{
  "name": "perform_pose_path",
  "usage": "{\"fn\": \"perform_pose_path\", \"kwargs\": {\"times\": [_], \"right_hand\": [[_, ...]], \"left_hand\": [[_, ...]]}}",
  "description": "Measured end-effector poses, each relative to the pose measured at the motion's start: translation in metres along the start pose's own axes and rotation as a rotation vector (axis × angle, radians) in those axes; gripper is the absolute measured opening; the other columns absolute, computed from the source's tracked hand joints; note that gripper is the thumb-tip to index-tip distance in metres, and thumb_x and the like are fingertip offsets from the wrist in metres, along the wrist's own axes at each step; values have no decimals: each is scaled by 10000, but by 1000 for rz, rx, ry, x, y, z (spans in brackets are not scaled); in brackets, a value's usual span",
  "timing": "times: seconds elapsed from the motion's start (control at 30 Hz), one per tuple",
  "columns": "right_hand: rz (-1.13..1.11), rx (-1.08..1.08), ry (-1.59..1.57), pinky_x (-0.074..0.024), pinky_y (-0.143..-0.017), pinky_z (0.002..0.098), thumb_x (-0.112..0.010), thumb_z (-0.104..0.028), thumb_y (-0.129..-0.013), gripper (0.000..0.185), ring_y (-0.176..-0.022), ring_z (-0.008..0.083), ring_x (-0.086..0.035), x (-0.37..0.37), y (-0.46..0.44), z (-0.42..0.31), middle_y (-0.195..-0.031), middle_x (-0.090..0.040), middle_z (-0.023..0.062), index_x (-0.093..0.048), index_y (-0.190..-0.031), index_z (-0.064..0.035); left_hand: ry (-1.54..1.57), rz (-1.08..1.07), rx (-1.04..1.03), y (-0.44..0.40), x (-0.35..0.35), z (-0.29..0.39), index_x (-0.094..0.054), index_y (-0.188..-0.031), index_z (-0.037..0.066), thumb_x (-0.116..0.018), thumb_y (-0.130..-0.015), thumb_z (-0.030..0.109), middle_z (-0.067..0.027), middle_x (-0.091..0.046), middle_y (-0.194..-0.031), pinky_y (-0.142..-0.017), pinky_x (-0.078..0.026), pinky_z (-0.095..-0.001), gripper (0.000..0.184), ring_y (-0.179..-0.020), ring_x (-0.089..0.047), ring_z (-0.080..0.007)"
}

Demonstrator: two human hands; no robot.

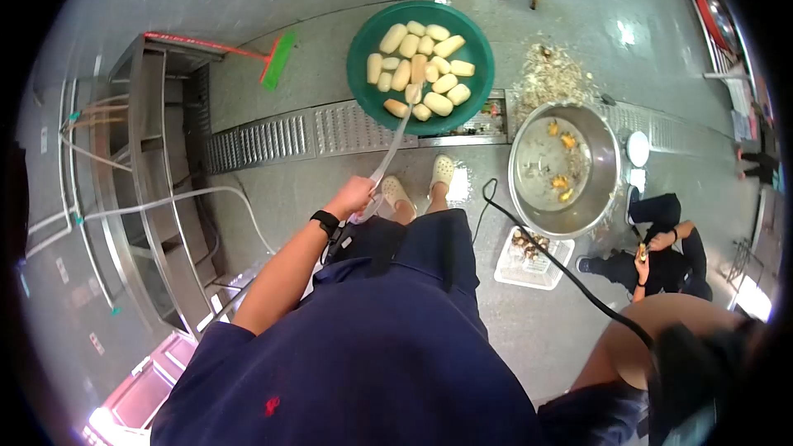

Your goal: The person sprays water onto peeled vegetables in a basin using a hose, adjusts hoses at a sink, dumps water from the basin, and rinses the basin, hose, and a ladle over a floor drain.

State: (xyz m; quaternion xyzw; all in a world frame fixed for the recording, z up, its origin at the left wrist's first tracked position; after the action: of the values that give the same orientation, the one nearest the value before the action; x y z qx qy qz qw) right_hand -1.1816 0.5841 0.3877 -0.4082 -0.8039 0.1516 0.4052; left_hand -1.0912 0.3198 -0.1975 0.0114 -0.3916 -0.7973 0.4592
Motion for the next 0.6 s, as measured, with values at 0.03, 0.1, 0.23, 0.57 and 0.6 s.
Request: {"fn": "perform_pose_path", "kwargs": {"times": [0.03, 0.1, 0.23, 0.57, 0.6], "right_hand": [[136, -99, -18, -374, -991, 389, -318, -398, -977, 464, -1088, 224, -531, 18, 14, 16, -1136, -568, 105, -545, -1150, -31], [409, -390, -74, -372, -994, 391, -312, -402, -980, 470, -1092, 225, -530, 35, 62, 64, -1139, -567, 106, -543, -1153, -32], [602, -1233, 65, -401, -903, 335, -336, -406, -993, 451, -996, 171, -538, -61, 280, 161, -1028, -585, 70, -573, -1076, -32], [-353, -1956, -187, -438, -868, 461, -405, -287, -885, 386, -1008, 421, -556, -407, 668, 40, -1026, -599, 274, -605, -1030, 9], [-207, -2217, -291, -436, -874, 449, -393, -216, -860, 350, -1038, 412, -543, -398, 653, 19, -1074, -584, 268, -621, -987, 18]], "left_hand": [[-35, -38, -25, 2, -3, 11, -530, -674, -16, -440, -821, 70, -90, -457, -487, -344, -357, -342, 193, -373, -491, -182], [-156, -135, -147, 7, -13, 46, -535, -694, -33, -429, -818, 51, -93, -457, -495, -340, -349, -355, 184, -364, -477, -185], [-141, -268, -210, 11, -46, 114, -601, -835, -32, -460, -796, 52, -150, -518, -565, -440, -423, -392, 168, -460, -534, -277], [-568, -267, -679, -46, -176, 119, -643, -1040, 98, -436, -870, 193, -202, -622, -755, -624, -475, -491, 284, -716, -625, -376], [-586, -302, -648, -44, -175, 126, -644, -1040, 105, -430, -876, 199, -202, -623, -763, -628, -477, -490, 285, -718, -626, -376]]}}
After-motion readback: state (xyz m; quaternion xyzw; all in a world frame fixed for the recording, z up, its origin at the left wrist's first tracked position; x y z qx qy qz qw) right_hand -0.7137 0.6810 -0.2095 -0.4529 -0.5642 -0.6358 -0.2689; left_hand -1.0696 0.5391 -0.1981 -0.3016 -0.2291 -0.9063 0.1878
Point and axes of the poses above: each hand's wrist, its own y-axis away from the middle knuckle, its own x-axis out of the back of the hand, z = x × y, the point moved 10 cm from there along -y, towards the middle knuckle
